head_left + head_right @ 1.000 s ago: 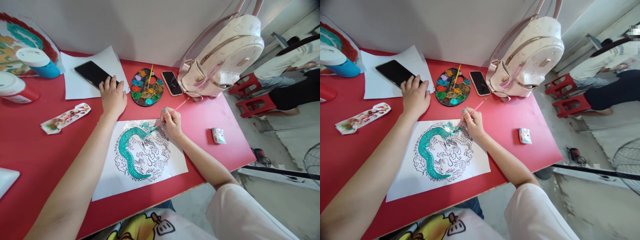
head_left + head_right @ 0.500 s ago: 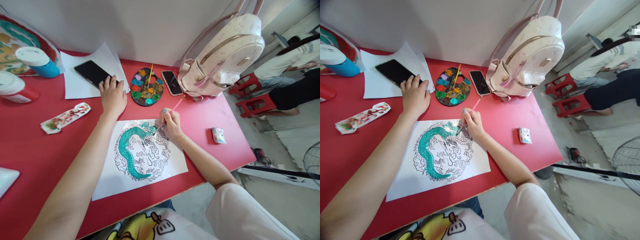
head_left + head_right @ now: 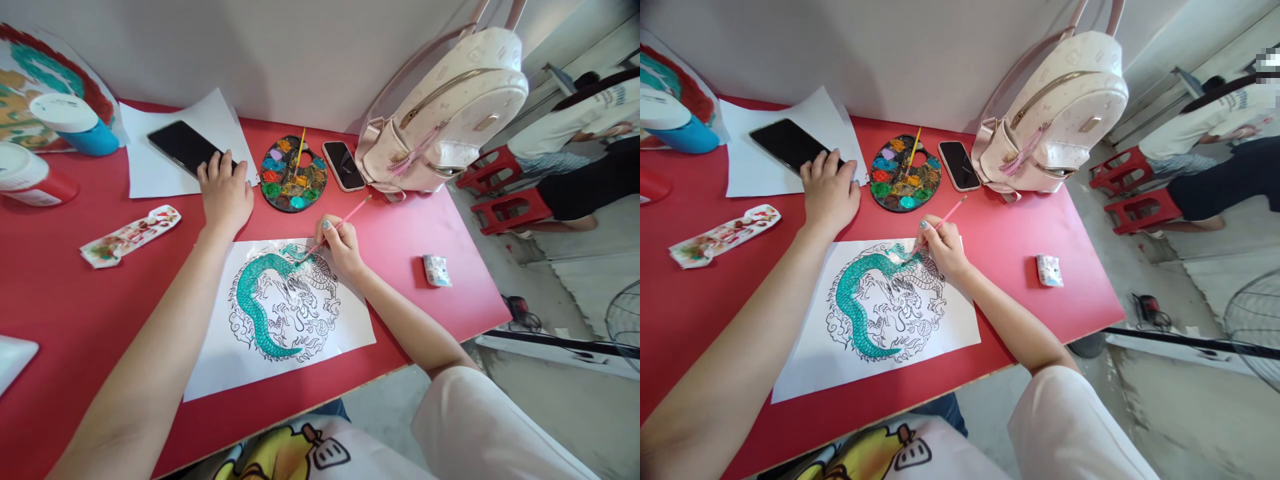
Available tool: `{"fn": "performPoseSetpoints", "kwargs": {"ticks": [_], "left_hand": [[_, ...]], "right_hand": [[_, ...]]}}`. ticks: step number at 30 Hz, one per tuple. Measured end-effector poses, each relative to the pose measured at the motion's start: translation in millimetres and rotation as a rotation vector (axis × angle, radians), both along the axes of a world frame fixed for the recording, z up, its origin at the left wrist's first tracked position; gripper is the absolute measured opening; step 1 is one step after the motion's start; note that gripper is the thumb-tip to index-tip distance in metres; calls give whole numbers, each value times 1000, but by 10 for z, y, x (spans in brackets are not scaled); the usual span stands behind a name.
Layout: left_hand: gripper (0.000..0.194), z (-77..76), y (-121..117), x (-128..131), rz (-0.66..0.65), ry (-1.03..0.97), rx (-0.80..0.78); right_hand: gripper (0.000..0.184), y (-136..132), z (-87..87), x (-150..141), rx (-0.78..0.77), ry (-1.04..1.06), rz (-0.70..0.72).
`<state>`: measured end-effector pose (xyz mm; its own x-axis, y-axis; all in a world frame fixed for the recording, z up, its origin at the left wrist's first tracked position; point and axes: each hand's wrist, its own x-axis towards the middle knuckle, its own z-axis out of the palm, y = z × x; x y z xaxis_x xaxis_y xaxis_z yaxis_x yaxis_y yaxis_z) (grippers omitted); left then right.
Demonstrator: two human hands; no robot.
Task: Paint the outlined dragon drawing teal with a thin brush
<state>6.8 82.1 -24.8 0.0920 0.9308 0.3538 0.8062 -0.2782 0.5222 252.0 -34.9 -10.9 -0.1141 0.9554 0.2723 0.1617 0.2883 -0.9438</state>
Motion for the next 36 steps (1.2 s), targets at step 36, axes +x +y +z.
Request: {"fn": "performPoseSetpoints", "kwargs": {"ticks": [36], "left_hand": [[55,29,-27,9,3,20,-17]], "right_hand": [[48,111,-22,45,-89,145,-333]]}}
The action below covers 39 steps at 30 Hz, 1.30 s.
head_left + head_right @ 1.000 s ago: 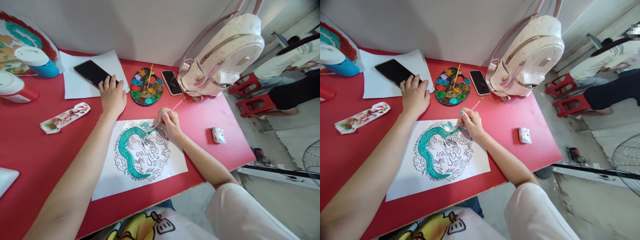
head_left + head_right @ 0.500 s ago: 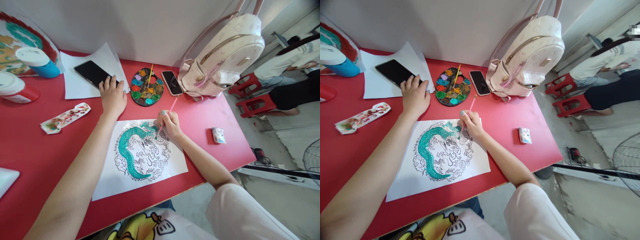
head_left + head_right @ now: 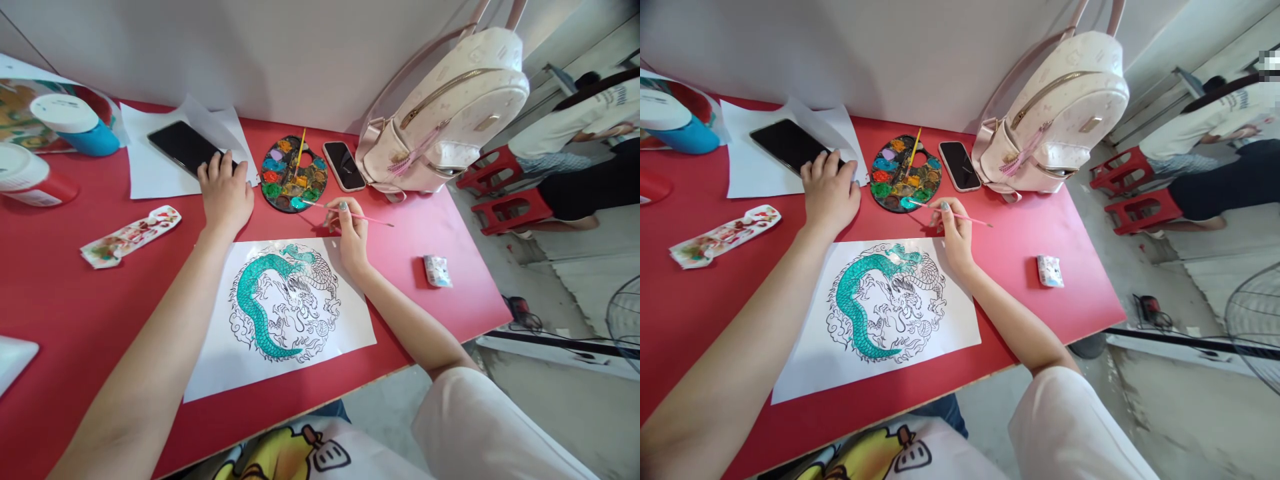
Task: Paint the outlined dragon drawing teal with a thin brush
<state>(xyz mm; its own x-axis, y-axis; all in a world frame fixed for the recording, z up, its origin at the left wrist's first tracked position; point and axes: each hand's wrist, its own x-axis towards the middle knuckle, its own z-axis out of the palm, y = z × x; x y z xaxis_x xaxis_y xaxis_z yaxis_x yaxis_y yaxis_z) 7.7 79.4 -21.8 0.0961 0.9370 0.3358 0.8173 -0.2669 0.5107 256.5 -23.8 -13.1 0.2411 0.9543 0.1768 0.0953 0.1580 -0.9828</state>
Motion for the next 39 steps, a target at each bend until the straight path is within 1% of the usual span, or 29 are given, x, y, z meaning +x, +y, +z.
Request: {"fn": "performPoseSetpoints", "kwargs": {"ticks": [5,8,11,16,20,24,28,34,39], "left_hand": [[56,45,-14,-6,-5,-5,-22],[55,56,-8,-21,-21,-17,-49],[53,45,0,-24,-20,-20,-49],[49,16,-5,-4,8,19,-18],[50,39,-12,-5,-2,16,-21],[54,57,4,-38,-32,25,-78],[55,21,27,-59,-39,34,-60],[53,-2,21,-44,-17,29,-47],[52,8,33,-62,-35,30,-50]], "right_hand": [[49,-8,-38,16,79,-161,39],[46,-10,-43,12,97,-198,66],[45,-9,-45,13,103,-196,75],[45,-12,-48,20,68,-165,57],[43,-9,-51,22,58,-108,71],[47,1,-68,19,31,-84,78],[52,6,-80,10,0,-94,64],[51,5,-63,-2,0,-41,66],[50,10,-53,1,-27,-50,59]]}}
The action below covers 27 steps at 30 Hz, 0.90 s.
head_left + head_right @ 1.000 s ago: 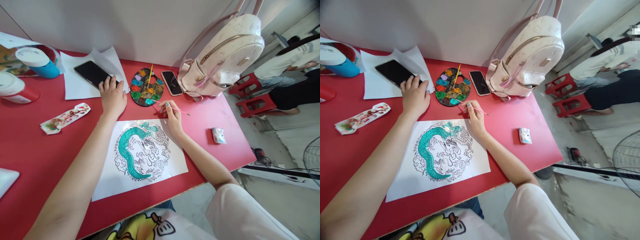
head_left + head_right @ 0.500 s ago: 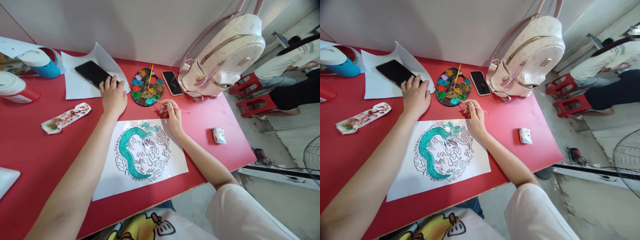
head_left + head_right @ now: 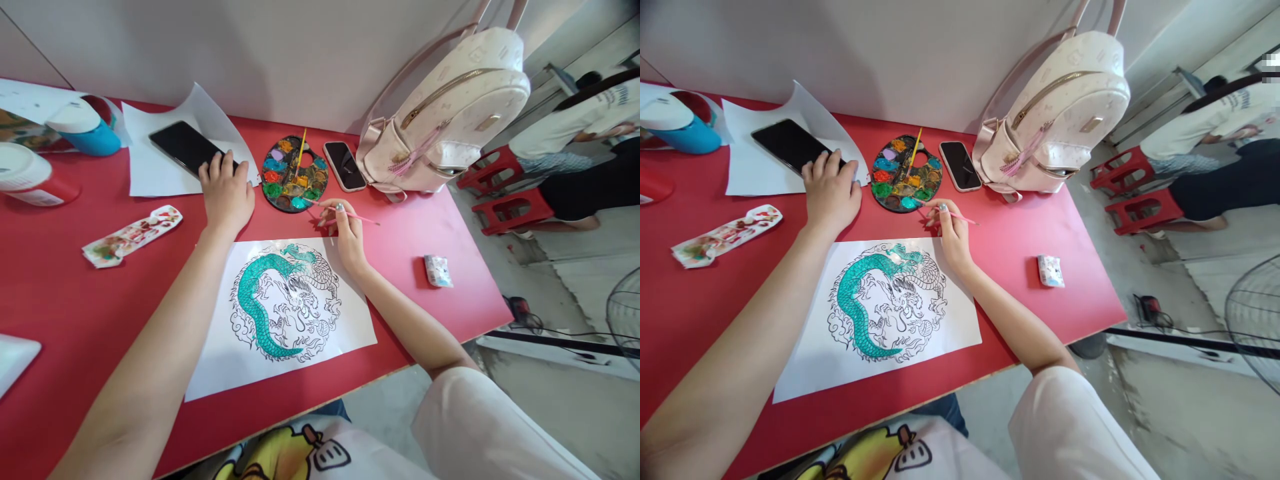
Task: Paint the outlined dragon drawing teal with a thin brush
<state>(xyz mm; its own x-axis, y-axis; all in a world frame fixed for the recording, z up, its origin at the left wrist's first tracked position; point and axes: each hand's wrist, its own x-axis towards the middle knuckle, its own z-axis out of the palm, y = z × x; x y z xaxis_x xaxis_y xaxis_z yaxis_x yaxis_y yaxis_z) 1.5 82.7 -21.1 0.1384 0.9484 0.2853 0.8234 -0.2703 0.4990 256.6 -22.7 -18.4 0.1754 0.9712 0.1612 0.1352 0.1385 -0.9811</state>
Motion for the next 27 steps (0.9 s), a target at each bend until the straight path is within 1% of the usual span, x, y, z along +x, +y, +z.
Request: {"fn": "performPoseSetpoints", "kwargs": {"ticks": [6,9,13,19,22,27], "left_hand": [[50,-26,-7,19,12,3,29],[49,-10,-15,26,14,4,33],[51,31,-20,23,3,6,-21],[49,13,-36,45,28,-7,40],[48,9,-43,59,31,-22,35],[51,-10,-28,67,37,-48,39]], "right_hand": [[56,5,-23,29,11,-51,38],[55,7,-33,34,11,-42,33],[51,7,-29,29,15,0,46],[49,11,-41,18,51,27,67],[47,12,-52,18,60,40,70],[53,6,-43,31,43,-1,82]]}}
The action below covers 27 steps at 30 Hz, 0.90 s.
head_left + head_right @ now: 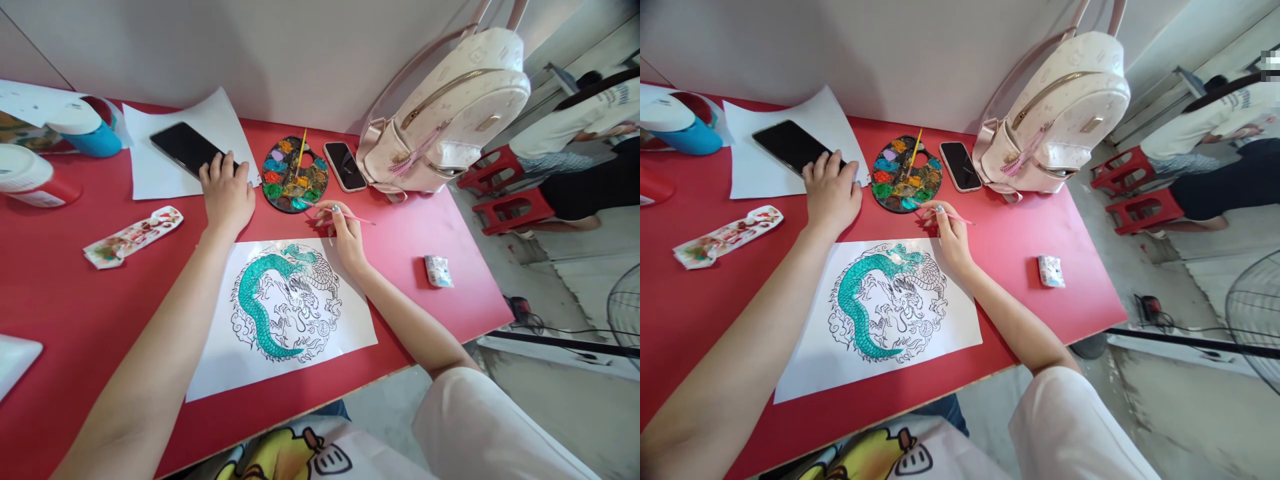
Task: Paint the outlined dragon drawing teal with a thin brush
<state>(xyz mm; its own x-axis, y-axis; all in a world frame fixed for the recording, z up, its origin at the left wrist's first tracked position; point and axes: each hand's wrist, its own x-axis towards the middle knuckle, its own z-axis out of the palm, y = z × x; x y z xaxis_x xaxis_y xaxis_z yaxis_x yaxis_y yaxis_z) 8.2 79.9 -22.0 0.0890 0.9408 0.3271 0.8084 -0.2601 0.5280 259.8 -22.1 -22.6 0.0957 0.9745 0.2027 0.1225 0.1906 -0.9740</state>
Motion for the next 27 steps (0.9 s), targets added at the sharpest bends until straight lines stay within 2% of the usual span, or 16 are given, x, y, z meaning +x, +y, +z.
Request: {"fn": "performPoseSetpoints", "kwargs": {"ticks": [7,13,18,27], "left_hand": [[49,-28,22,-23,1,53,-6],[50,-29,10,-1,12,24,8],[52,-43,25,-15,3,20,24],[50,84,-14,-6,20,97,-81]], "right_hand": [[55,-4,24,-5,14,1,-12],[63,-3,43,-2,-16,-61,-15],[65,-7,40,-5,-18,-19,-25],[67,6,13,4,-10,-25,-43]]}}
